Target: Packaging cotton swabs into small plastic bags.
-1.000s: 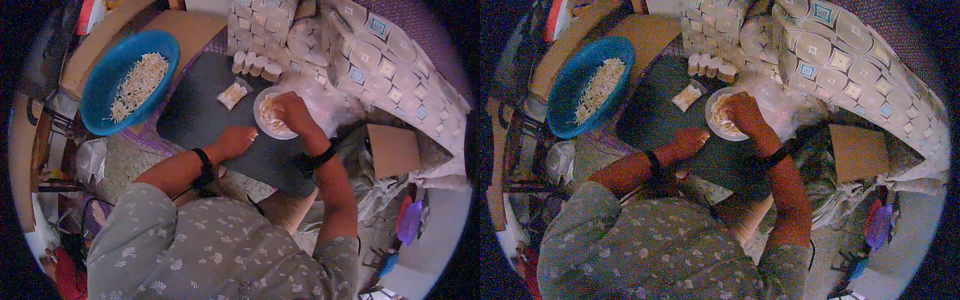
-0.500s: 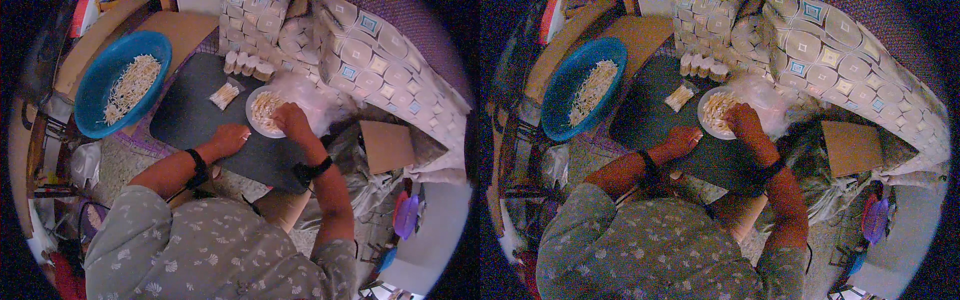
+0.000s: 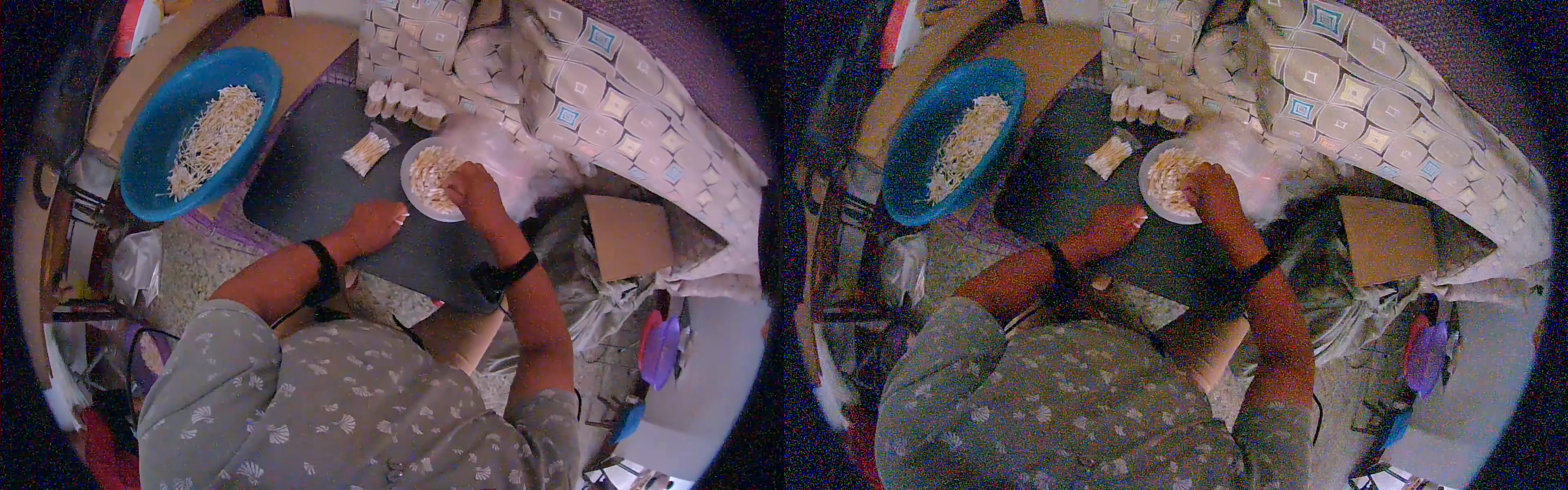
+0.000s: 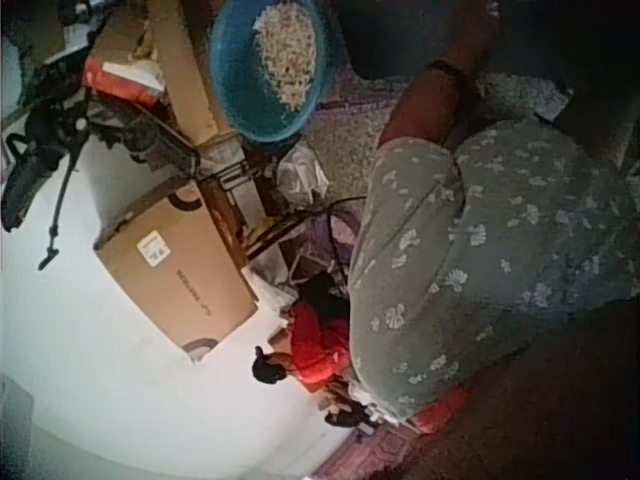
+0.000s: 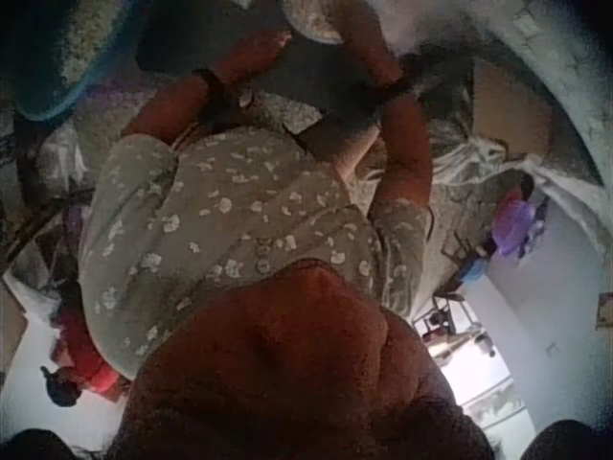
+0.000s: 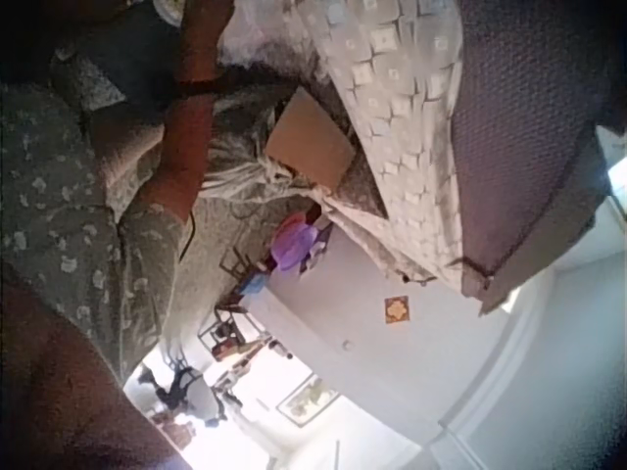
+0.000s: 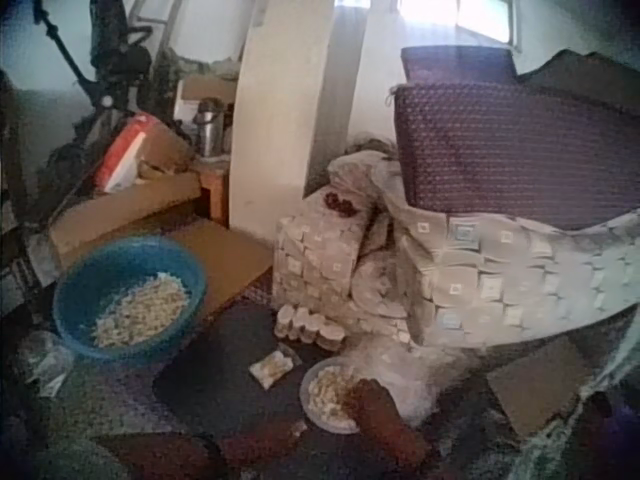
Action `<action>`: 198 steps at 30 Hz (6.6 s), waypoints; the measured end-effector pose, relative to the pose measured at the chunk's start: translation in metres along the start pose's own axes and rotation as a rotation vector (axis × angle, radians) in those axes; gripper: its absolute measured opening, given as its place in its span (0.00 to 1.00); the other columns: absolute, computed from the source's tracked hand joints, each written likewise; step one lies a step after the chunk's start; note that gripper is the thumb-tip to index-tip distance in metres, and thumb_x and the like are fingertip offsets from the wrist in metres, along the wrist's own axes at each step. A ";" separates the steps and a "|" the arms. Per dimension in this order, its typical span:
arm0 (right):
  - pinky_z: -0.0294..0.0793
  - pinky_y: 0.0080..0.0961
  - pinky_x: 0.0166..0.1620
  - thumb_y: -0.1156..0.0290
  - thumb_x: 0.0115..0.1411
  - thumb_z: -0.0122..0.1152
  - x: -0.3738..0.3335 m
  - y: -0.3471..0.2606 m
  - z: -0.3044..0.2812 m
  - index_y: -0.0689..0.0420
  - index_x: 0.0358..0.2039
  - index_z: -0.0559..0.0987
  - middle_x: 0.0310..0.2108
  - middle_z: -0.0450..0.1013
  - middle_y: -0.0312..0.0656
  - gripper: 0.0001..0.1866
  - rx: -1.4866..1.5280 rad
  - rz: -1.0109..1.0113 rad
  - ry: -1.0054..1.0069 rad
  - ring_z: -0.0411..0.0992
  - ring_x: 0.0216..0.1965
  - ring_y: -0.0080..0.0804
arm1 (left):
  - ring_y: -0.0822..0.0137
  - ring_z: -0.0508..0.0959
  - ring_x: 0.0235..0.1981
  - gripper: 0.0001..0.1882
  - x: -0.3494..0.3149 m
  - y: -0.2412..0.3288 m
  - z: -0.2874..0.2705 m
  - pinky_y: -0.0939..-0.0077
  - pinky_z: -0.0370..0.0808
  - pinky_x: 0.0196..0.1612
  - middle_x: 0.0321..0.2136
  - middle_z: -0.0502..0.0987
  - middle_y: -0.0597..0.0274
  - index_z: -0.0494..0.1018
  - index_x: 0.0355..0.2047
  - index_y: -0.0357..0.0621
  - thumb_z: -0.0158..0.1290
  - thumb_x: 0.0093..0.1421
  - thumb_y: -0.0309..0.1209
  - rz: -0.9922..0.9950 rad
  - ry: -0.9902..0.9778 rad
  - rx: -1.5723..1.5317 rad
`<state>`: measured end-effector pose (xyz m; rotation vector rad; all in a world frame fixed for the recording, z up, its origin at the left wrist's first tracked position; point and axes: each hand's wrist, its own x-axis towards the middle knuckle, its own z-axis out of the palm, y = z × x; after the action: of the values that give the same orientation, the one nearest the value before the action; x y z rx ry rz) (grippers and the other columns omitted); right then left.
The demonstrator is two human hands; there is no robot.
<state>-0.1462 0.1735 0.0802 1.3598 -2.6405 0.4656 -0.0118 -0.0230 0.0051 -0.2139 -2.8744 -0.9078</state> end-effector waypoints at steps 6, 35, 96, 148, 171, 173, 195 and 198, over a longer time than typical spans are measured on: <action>0.69 0.43 0.40 0.65 0.50 0.60 0.004 0.006 -0.003 0.57 0.29 0.77 0.34 0.70 0.49 0.10 0.121 -0.010 -0.007 0.67 0.38 0.49 | 0.47 0.76 0.33 0.08 0.003 0.015 -0.024 0.51 0.70 0.33 0.29 0.76 0.52 0.71 0.33 0.48 0.46 0.57 0.36 -0.014 -0.046 0.043; 0.76 0.25 0.29 0.65 0.64 0.48 -0.018 -0.055 -0.016 0.61 0.37 0.65 0.31 0.75 0.47 0.11 1.282 0.407 0.210 0.76 0.28 0.32 | 0.45 0.76 0.32 0.10 -0.005 0.010 -0.012 0.49 0.70 0.33 0.31 0.77 0.49 0.69 0.37 0.46 0.44 0.60 0.36 -0.002 -0.009 0.065; 0.74 0.18 0.35 0.74 0.60 0.56 -0.103 -0.074 0.066 0.59 0.37 0.72 0.32 0.73 0.35 0.06 1.444 0.545 0.453 0.71 0.32 0.20 | 0.64 0.74 0.24 0.11 -0.006 0.025 0.004 0.69 0.71 0.30 0.23 0.74 0.57 0.71 0.32 0.42 0.49 0.60 0.37 0.127 -0.138 -0.331; 0.72 0.36 0.41 0.69 0.53 0.60 0.015 -0.041 0.011 0.52 0.35 0.77 0.35 0.71 0.45 0.08 0.220 -0.097 0.032 0.71 0.39 0.47 | 0.47 0.77 0.33 0.10 0.007 0.005 -0.003 0.56 0.74 0.35 0.31 0.77 0.50 0.73 0.35 0.45 0.49 0.57 0.34 0.142 0.063 -0.052; 0.72 0.39 0.41 0.68 0.53 0.56 0.017 0.006 -0.001 0.52 0.40 0.74 0.34 0.68 0.47 0.13 -0.010 0.129 -0.027 0.70 0.36 0.47 | 0.48 0.77 0.32 0.08 0.005 0.001 0.005 0.50 0.71 0.33 0.29 0.77 0.52 0.71 0.33 0.46 0.47 0.57 0.35 0.135 0.112 -0.128; 0.72 0.37 0.39 0.69 0.52 0.57 0.021 0.002 0.002 0.53 0.39 0.75 0.33 0.69 0.46 0.12 0.021 0.109 0.050 0.70 0.35 0.45 | 0.48 0.76 0.32 0.08 0.004 -0.001 0.005 0.49 0.71 0.33 0.29 0.77 0.52 0.71 0.33 0.46 0.47 0.57 0.35 0.119 0.111 -0.144; 0.72 0.36 0.40 0.67 0.53 0.58 -0.034 -0.014 -0.004 0.56 0.33 0.77 0.32 0.72 0.46 0.09 0.278 0.311 0.151 0.72 0.35 0.45 | 0.46 0.76 0.34 0.11 -0.003 0.012 -0.005 0.53 0.73 0.36 0.31 0.77 0.49 0.72 0.38 0.46 0.47 0.57 0.34 0.085 0.117 -0.219; 0.72 0.33 0.41 0.66 0.55 0.58 -0.063 -0.035 0.011 0.57 0.32 0.76 0.33 0.74 0.46 0.09 0.514 0.432 0.184 0.72 0.36 0.43 | 0.46 0.76 0.34 0.12 -0.007 0.011 -0.007 0.55 0.73 0.36 0.32 0.77 0.48 0.72 0.39 0.45 0.47 0.58 0.35 0.065 0.137 -0.207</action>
<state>-0.0809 0.1991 0.0612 0.7614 -2.7533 1.3249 -0.0026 -0.0187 0.0156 -0.2526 -2.6329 -1.1589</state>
